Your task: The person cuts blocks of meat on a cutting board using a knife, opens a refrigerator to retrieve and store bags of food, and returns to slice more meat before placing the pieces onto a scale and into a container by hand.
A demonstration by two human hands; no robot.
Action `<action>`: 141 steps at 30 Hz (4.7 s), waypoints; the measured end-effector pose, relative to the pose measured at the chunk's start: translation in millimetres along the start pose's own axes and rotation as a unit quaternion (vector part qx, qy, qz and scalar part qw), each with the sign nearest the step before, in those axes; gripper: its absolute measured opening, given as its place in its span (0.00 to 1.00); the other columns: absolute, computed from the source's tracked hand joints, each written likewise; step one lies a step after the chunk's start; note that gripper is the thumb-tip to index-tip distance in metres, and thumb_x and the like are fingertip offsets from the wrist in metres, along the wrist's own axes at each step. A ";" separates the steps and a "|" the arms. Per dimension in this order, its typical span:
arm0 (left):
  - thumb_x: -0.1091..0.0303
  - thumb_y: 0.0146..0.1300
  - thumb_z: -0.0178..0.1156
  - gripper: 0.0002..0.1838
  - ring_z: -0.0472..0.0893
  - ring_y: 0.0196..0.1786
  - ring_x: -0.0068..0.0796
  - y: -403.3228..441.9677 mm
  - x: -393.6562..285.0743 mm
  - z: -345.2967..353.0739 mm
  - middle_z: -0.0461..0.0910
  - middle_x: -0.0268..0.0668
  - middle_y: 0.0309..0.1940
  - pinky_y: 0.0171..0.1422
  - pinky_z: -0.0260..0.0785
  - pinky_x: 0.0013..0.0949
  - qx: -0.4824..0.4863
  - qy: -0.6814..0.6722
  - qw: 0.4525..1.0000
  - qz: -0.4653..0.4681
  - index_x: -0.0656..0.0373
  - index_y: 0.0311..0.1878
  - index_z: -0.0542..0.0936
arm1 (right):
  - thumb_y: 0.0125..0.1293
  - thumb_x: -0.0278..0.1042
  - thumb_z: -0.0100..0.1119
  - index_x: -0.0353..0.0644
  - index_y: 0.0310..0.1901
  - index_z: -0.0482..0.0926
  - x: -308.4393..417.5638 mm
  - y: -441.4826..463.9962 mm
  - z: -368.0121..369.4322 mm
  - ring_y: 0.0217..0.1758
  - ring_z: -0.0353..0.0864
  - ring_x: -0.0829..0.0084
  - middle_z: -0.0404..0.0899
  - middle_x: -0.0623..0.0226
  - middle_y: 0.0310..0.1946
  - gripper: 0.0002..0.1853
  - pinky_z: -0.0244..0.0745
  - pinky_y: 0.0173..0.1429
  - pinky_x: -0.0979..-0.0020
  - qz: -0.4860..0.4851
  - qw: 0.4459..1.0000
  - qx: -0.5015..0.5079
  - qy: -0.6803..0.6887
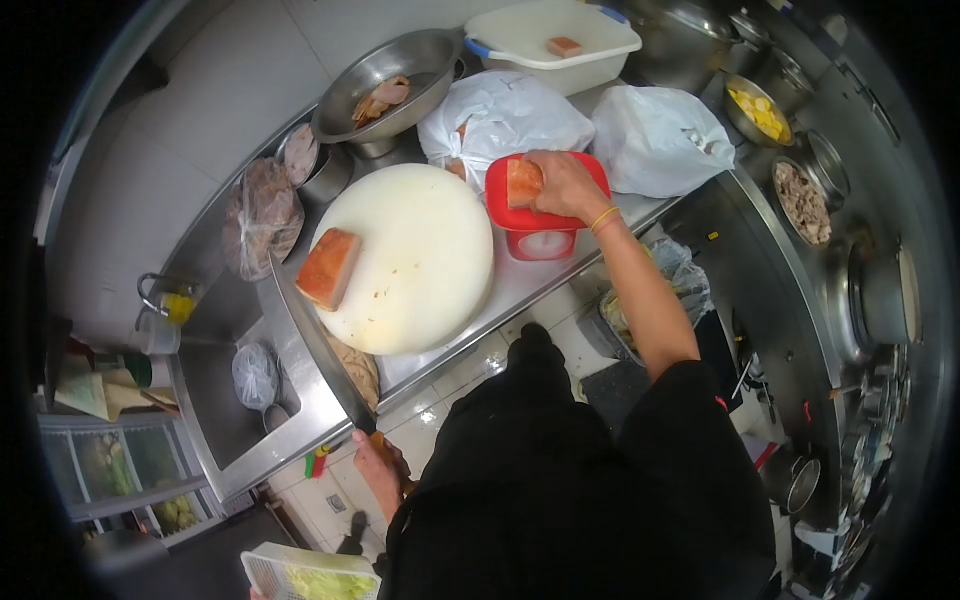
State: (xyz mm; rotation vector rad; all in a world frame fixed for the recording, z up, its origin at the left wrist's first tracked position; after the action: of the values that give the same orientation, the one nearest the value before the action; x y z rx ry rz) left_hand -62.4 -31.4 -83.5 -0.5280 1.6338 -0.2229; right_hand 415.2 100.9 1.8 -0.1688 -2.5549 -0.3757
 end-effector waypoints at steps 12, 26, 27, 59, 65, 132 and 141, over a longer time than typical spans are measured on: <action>0.33 0.74 0.42 0.35 0.64 0.12 0.20 10.1 -29.5 14.5 0.65 0.29 0.12 0.16 0.52 0.25 0.046 0.103 0.992 0.058 0.59 0.27 0.71 | 0.35 0.32 0.80 0.38 0.64 0.73 -19.6 -3.8 3.5 0.67 0.72 0.54 0.75 0.52 0.63 0.47 0.65 0.73 0.63 0.033 0.998 0.055 -0.022; 0.35 0.74 0.44 0.34 0.61 0.13 0.20 14.0 -17.4 21.2 0.64 0.29 0.13 0.18 0.49 0.27 0.053 0.025 0.997 0.048 0.58 0.24 0.70 | 0.39 0.27 0.75 0.42 0.65 0.73 -15.4 -8.5 -23.9 0.69 0.69 0.52 0.73 0.52 0.64 0.43 0.64 0.75 0.63 0.067 0.997 0.032 -0.016; 0.36 0.75 0.44 0.34 0.62 0.13 0.20 13.4 -18.2 22.2 0.64 0.29 0.13 0.18 0.49 0.27 0.053 0.026 0.997 0.049 0.58 0.24 0.70 | 0.40 0.27 0.74 0.41 0.65 0.73 -14.6 -7.3 -21.8 0.69 0.69 0.52 0.73 0.52 0.64 0.43 0.64 0.75 0.63 0.071 0.996 0.043 -0.016; 0.74 0.70 0.54 0.09 0.65 0.20 0.44 26.5 -2.9 141.7 0.69 0.44 0.18 0.29 0.62 0.46 -0.087 0.385 0.885 0.247 0.71 0.47 0.71 | 0.36 0.49 0.76 0.35 0.52 0.83 -311.4 316.9 -161.9 0.52 0.85 0.59 0.85 0.52 0.48 0.39 0.77 0.58 0.68 0.245 0.963 -0.081 0.071; 0.63 0.67 0.59 0.16 0.78 0.26 0.54 -29.3 -25.8 186.4 0.78 0.52 0.26 0.30 0.72 0.50 -0.155 0.482 0.860 0.067 0.63 0.52 0.75 | 0.42 0.47 0.77 0.32 0.60 0.76 -382.9 394.8 -119.6 0.57 0.83 0.62 0.80 0.52 0.57 0.43 0.78 0.60 0.71 0.333 0.940 -0.040 0.063; 0.36 0.75 0.43 0.34 0.63 0.12 0.18 -3.0 -16.4 -27.1 0.64 0.28 0.13 0.17 0.53 0.24 -0.131 -0.062 0.989 -0.012 0.57 0.22 0.69 | 0.33 0.34 0.71 0.39 0.61 0.69 225.7 117.1 278.7 0.60 0.71 0.56 0.73 0.56 0.51 0.44 0.66 0.60 0.55 -0.364 0.868 0.332 -0.066; 0.38 0.75 0.45 0.32 0.65 0.15 0.17 7.9 -24.3 -8.6 0.65 0.27 0.14 0.18 0.53 0.24 -0.054 -0.030 0.996 -0.067 0.57 0.25 0.72 | 0.41 0.33 0.70 0.37 0.58 0.71 148.1 70.4 212.5 0.60 0.69 0.58 0.72 0.57 0.50 0.37 0.60 0.62 0.57 -0.254 0.962 0.034 -0.092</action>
State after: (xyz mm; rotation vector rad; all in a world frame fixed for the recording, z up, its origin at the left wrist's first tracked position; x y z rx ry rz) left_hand -71.1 -14.6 -64.2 -0.7206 1.5597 -0.2167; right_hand 197.7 238.0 -74.9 0.5105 -2.7684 -0.4787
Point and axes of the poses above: each hand's wrist, its own y-axis towards the middle knuckle, its own z-axis out of the palm, x = y × z, the point moved 4 cm from there along y, towards the middle knuckle
